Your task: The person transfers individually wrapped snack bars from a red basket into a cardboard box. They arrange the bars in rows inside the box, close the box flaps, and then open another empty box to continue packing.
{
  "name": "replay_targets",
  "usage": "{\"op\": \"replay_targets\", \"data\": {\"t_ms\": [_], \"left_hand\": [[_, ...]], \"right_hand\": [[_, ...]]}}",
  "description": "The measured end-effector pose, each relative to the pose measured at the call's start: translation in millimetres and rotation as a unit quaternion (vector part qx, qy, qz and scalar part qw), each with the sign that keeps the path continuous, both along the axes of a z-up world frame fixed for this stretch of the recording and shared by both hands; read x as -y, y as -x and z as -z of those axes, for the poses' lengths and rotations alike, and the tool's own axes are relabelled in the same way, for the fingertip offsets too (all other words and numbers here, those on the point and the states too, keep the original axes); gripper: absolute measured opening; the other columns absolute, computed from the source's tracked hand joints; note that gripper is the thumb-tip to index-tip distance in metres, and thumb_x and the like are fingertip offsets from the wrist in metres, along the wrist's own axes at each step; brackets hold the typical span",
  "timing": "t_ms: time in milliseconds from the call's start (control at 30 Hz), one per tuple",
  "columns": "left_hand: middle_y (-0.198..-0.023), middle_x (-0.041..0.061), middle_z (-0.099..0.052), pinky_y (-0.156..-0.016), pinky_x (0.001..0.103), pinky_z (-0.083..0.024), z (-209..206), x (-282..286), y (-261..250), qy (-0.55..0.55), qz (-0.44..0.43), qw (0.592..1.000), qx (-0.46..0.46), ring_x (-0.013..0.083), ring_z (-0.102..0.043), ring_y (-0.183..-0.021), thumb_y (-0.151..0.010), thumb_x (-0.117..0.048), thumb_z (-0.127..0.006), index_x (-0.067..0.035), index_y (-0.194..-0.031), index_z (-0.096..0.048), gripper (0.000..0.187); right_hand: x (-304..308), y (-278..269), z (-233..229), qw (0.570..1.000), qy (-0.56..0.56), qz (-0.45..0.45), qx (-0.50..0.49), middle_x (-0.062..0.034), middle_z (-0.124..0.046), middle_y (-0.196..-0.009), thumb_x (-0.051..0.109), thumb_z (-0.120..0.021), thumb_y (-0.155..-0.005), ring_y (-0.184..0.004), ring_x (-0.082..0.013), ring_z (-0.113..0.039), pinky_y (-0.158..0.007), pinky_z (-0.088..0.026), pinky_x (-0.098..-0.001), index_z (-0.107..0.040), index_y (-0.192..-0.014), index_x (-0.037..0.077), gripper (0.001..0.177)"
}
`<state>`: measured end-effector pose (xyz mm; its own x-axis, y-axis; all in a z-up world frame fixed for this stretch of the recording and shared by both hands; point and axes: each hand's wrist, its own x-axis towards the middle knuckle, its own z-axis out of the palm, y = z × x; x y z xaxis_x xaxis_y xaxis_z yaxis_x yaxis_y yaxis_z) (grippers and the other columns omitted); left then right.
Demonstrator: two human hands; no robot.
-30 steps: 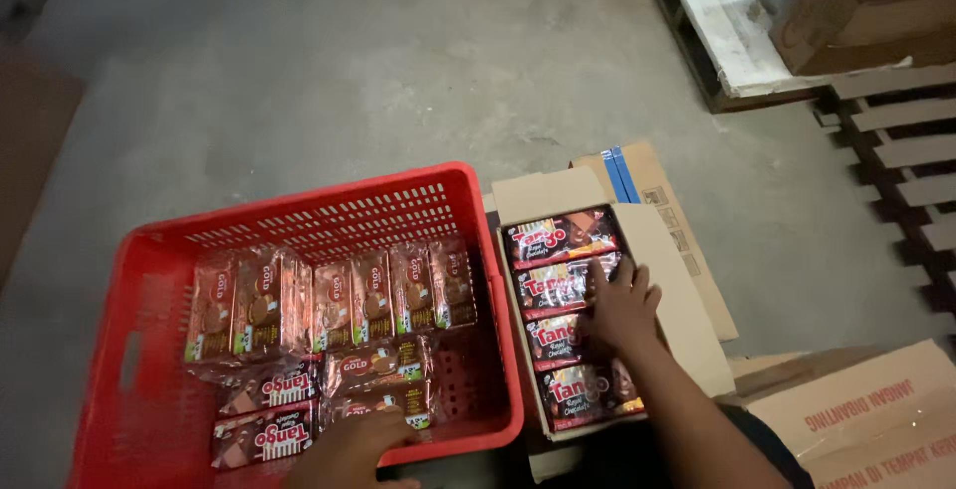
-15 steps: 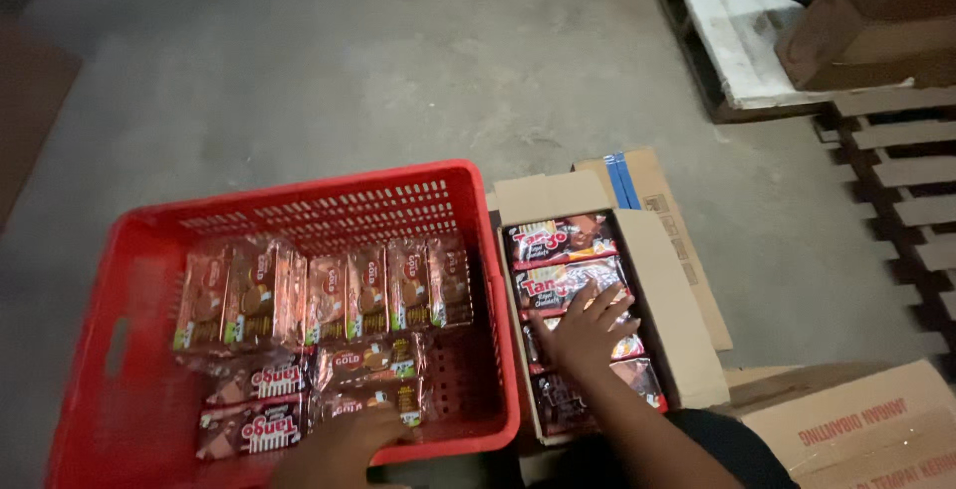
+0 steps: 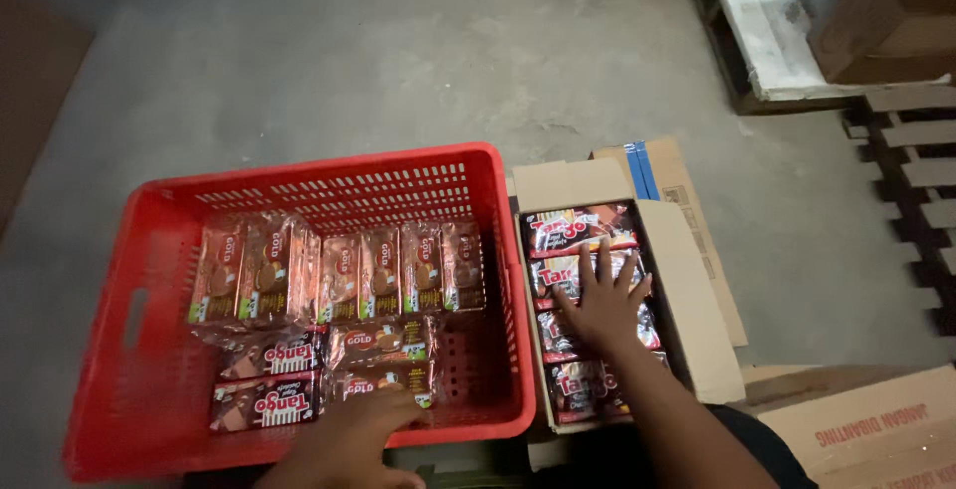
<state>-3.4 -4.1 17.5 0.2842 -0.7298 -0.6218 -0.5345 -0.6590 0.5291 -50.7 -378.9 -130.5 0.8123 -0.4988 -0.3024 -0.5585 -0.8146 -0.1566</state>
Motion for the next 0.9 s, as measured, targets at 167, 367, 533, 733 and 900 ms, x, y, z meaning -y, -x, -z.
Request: {"op": "replay_targets", "data": {"t_ms": [167, 367, 533, 733, 900], "left_hand": [[-0.12, -0.001, -0.062, -0.082, 0.044, -0.046, 9.0, -5.3, -0.2, 0.042, 0.02, 0.999, 0.026, 0.0215, -0.057, -0.114, -0.075, -0.073, -0.071, -0.025, -0.137, -0.061, 0.079], [-0.119, 0.0, -0.064, -0.084, 0.041, -0.046, 6.4, -3.2, -1.5, 0.051, 0.012, 0.999, -0.001, 0.0235, -0.059, -0.111, -0.078, -0.067, -0.07, -0.023, -0.134, -0.063, 0.072], [-0.125, 0.0, -0.063, -0.086, 0.045, -0.05, 18.9, -7.0, -0.7, 0.035, 0.025, 0.999, 0.02, 0.0223, -0.059, -0.115, -0.079, -0.07, -0.075, -0.026, -0.136, -0.061, 0.074], [-0.122, 0.008, -0.068, -0.088, 0.047, -0.051, 47.6, -16.2, 0.2, 0.111, 0.019, 0.991, 0.075, 0.0301, -0.063, -0.112, -0.094, -0.066, -0.061, -0.014, -0.123, -0.067, 0.06], [-0.103, 0.003, -0.072, -0.079, 0.041, -0.049, 33.9, -12.8, 2.6, 0.141, 0.007, 0.987, 0.079, 0.0251, -0.065, -0.098, -0.095, -0.056, -0.063, -0.019, -0.108, -0.071, 0.039]], "right_hand": [[2.4, -4.9, -10.5, 0.999, -0.047, -0.014, -0.013, 0.0012, 0.016, -0.173, 0.082, -0.024, -0.086, -0.155, -0.0477, 0.02, -0.116, 0.01, -0.0737, -0.001, -0.165, 0.036, 0.094], [-0.9, -8.0, -8.7, 0.998, 0.0, -0.055, -0.039, 0.0004, 0.018, -0.173, 0.08, -0.02, -0.089, -0.157, -0.0423, 0.013, -0.117, 0.004, -0.0733, 0.005, -0.164, 0.04, 0.088], [2.1, -5.2, -5.4, 0.998, -0.023, -0.058, -0.021, 0.0001, 0.02, -0.173, 0.082, -0.02, -0.087, -0.157, -0.0433, 0.016, -0.117, 0.008, -0.0717, 0.002, -0.164, 0.038, 0.092], [7.6, 13.9, 18.2, 0.998, 0.019, 0.001, 0.059, -0.0247, -0.003, -0.17, 0.065, -0.037, -0.095, -0.154, -0.0533, 0.0, -0.119, -0.005, -0.0683, -0.012, -0.162, 0.005, 0.093], [-1.9, 27.0, -10.9, 0.998, -0.011, 0.005, -0.063, -0.0112, 0.008, -0.174, 0.067, -0.04, -0.095, -0.157, -0.0478, 0.006, -0.119, -0.003, -0.0715, -0.004, -0.165, 0.03, 0.087]]}}
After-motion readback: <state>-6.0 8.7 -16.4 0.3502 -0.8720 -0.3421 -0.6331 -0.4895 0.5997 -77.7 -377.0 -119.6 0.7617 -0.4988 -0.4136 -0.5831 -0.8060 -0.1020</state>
